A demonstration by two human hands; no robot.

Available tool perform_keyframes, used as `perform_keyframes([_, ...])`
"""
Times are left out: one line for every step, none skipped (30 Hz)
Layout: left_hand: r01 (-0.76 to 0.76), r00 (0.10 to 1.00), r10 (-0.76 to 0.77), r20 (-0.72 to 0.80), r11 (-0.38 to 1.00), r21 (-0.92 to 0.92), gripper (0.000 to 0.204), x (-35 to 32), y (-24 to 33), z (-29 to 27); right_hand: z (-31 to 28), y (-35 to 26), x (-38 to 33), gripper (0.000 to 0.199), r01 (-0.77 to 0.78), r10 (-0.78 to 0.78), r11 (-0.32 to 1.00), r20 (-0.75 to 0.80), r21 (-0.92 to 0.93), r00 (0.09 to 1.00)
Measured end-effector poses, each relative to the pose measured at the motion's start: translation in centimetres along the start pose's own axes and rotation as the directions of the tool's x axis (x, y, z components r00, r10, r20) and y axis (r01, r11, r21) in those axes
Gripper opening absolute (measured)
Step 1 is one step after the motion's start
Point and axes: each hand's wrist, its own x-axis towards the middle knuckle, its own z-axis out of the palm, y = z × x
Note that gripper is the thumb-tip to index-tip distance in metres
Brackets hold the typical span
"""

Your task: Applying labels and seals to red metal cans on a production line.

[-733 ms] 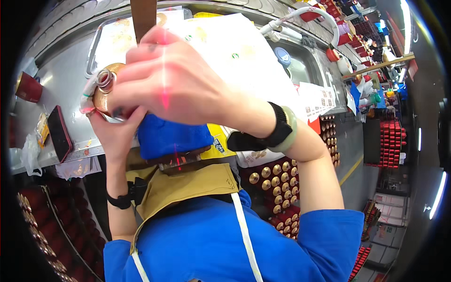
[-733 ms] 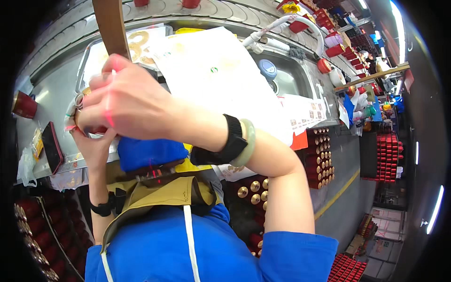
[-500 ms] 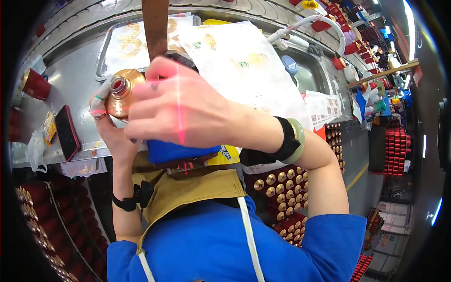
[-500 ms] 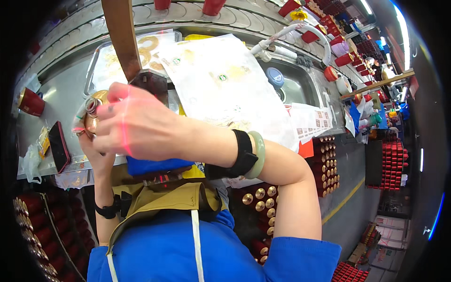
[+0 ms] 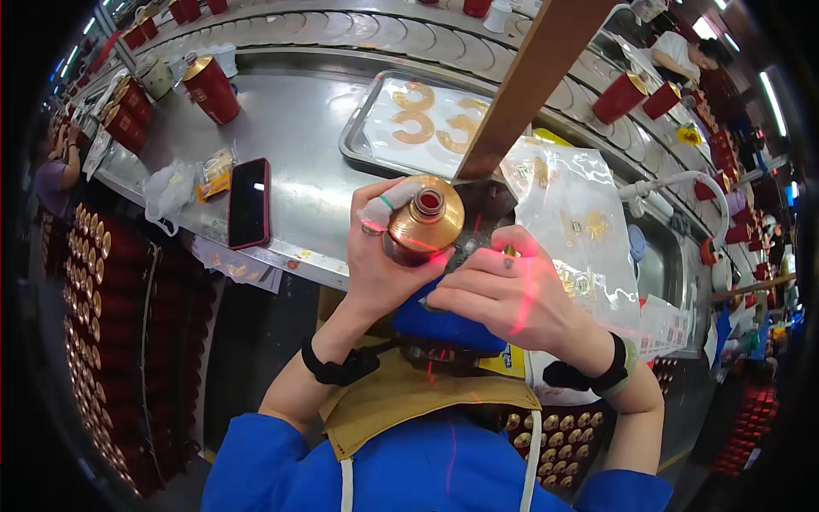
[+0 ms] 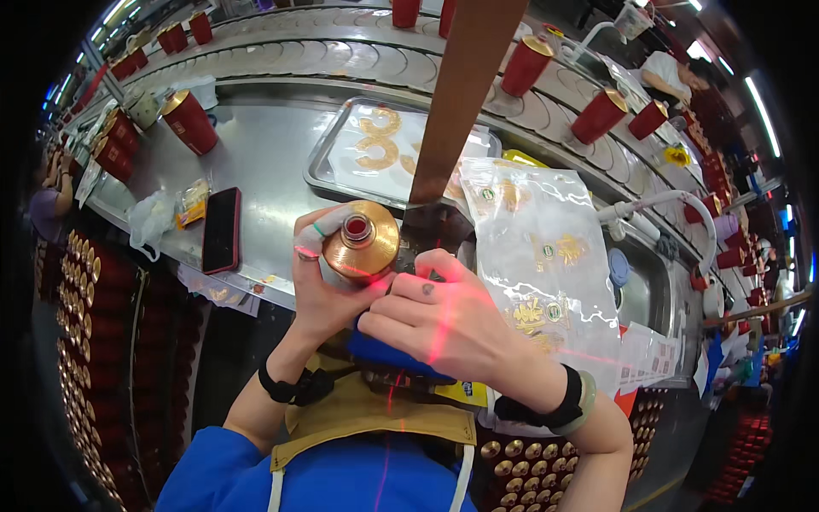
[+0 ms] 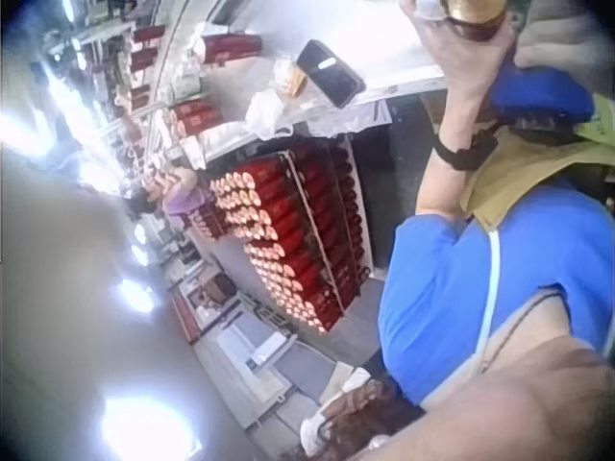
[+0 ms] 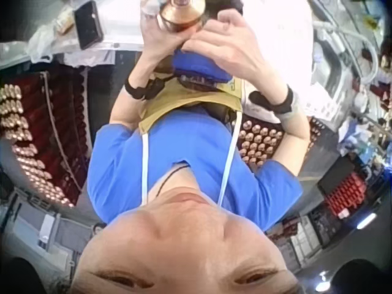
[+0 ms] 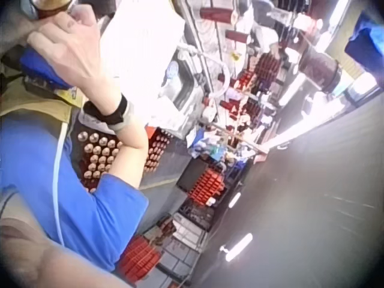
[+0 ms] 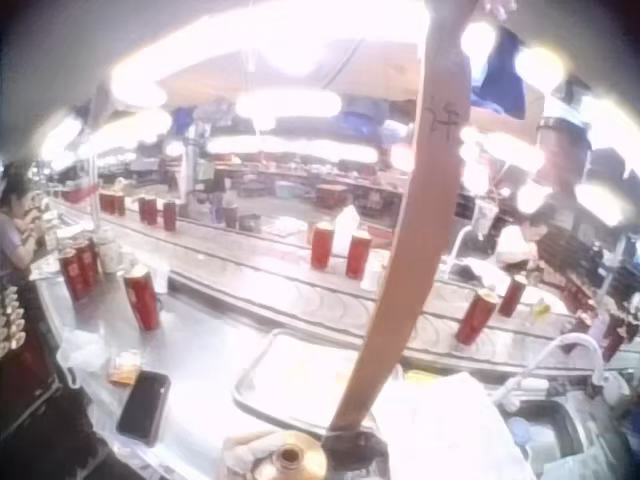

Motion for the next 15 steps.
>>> perform_keyframes([-0.043,0.999,0.044,0.015,0.997,-0.070,0.078,0.2,-0.2,-0.1,0.1,0.3,0.2,0.022,-0.107,0.107,0.994,-0.025,0.020,0.994])
perform_keyframes([-0.033,0.999,0.038,0.036,0.990,-0.136,0.079,0.4,-0.4,-0.2,0.1,0.3,0.3,0.022,-0.121,0.125,0.992,-0.122,0.033,0.985])
perform_keyframes([-0.051,0.998,0.055,0.020,0.988,-0.143,0.079,0.3,-0.4,-0.2,0.2,0.5,0.4,0.022,-0.156,0.159,0.987,-0.084,0.043,0.984])
perform_keyframes([0.014,1.000,-0.008,0.024,0.957,-0.289,0.080,0.3,-0.4,0.0,0.2,0.6,0.5,0.021,-0.146,0.144,0.989,-0.138,-0.007,0.980])
perform_keyframes([0.053,0.997,-0.027,0.068,0.911,-0.409,0.081,0.2,-0.5,0.0,0.2,0.6,0.5,0.022,-0.213,0.206,0.976,-0.151,-0.033,0.967])
perform_keyframes([0.081,0.997,-0.071,0.039,0.902,-0.424,0.082,0.0,-0.3,0.2,0.2,0.6,0.6,0.022,-0.140,0.128,0.989,-0.193,-0.051,0.973])
perform_keyframes([0.018,0.999,-0.024,-0.024,0.975,-0.220,0.082,0.1,-0.4,0.4,0.2,0.6,0.6,0.023,-0.103,0.097,0.994,-0.120,-0.042,0.988])
perform_keyframes([-0.010,0.996,0.010,-0.086,1.000,0.001,0.081,-0.1,-0.3,0.6,0.2,0.6,0.6,0.024,-0.028,0.025,0.999,-0.077,-0.039,0.997])
perform_keyframes([-0.020,0.994,0.026,-0.103,0.998,0.056,0.083,-0.2,-0.1,0.9,0.3,0.5,0.6,0.026,0.057,-0.058,0.998,-0.049,-0.030,0.997])
perform_keyframes([-0.061,0.993,0.067,-0.098,0.996,0.062,0.083,-0.3,0.0,1.1,0.2,0.5,0.6,0.026,-0.016,0.016,1.000,-0.008,-0.014,1.000])
perform_keyframes([-0.034,0.989,0.037,-0.141,0.999,0.027,0.083,-0.4,0.2,1.3,0.3,0.4,0.8,0.026,-0.090,0.087,0.995,-0.076,-0.042,0.993])
perform_keyframes([-0.017,0.986,0.017,-0.168,1.000,-0.004,0.083,-0.5,0.3,1.4,0.2,0.4,0.8,0.026,-0.213,0.206,0.977,-0.156,-0.030,0.966])
perform_keyframes([-0.052,0.979,0.065,-0.196,0.996,0.069,0.080,-0.6,0.3,1.4,0.2,0.3,0.9,0.025,-0.245,0.232,0.966,-0.135,-0.085,0.963])
perform_keyframes([-0.031,0.977,0.044,-0.208,0.998,0.063,0.080,-0.6,0.3,1.2,0.1,0.3,1.0,0.025,-0.170,0.151,0.979,-0.164,-0.111,0.975])
perform_keyframes([-0.039,0.983,0.053,-0.175,0.996,0.080,0.080,-0.6,0.2,1.0,0.1,0.2,1.0,0.026,-0.142,0.137,0.989,-0.139,-0.031,0.981])
